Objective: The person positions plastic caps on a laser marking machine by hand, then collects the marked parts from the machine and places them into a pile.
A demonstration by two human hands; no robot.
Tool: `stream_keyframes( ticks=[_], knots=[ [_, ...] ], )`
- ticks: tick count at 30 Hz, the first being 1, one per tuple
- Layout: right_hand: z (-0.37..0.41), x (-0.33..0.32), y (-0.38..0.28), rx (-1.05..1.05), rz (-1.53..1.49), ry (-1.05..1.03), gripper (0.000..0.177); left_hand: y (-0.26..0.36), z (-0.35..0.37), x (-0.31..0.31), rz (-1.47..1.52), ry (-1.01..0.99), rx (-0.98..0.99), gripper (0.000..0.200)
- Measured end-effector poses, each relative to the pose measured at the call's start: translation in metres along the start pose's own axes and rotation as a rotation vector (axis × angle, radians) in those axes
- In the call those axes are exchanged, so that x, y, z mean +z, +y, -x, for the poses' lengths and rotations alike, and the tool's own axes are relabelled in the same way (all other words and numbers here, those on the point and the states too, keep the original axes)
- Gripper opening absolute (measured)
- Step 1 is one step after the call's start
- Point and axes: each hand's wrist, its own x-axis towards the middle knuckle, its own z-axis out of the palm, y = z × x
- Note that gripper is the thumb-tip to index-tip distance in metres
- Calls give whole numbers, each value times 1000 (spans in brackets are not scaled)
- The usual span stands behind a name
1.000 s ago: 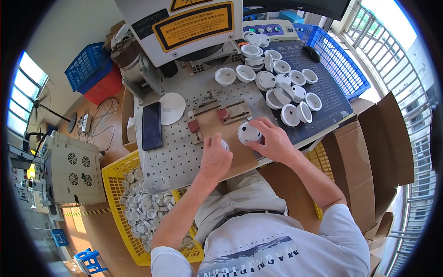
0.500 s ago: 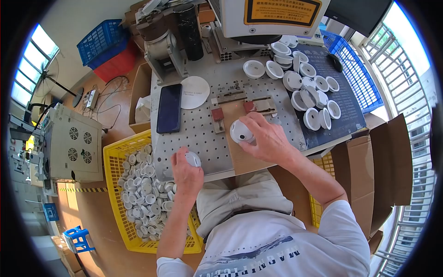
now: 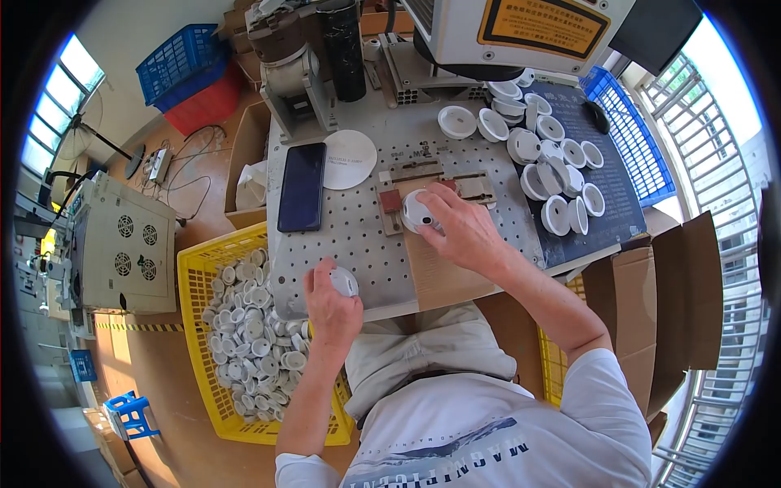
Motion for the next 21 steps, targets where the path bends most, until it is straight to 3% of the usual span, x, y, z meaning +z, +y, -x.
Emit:
stream_keyframes(
  ticks=[6, 15, 17, 21],
  knots=[
    [-5, -1, 2, -8, -13, -4, 42, -7, 4, 5, 7, -61, -80, 43],
    [-9, 17, 10, 36, 53, 70, 45, -9, 6, 6, -48, -60, 6, 41],
    [-3, 10, -1, 183, 18, 158, 50, -8, 5, 6, -30, -50, -19, 40],
    [0, 21, 4, 227, 31, 268, 52, -7, 5, 7, -17, -31, -33, 39]
  ],
)
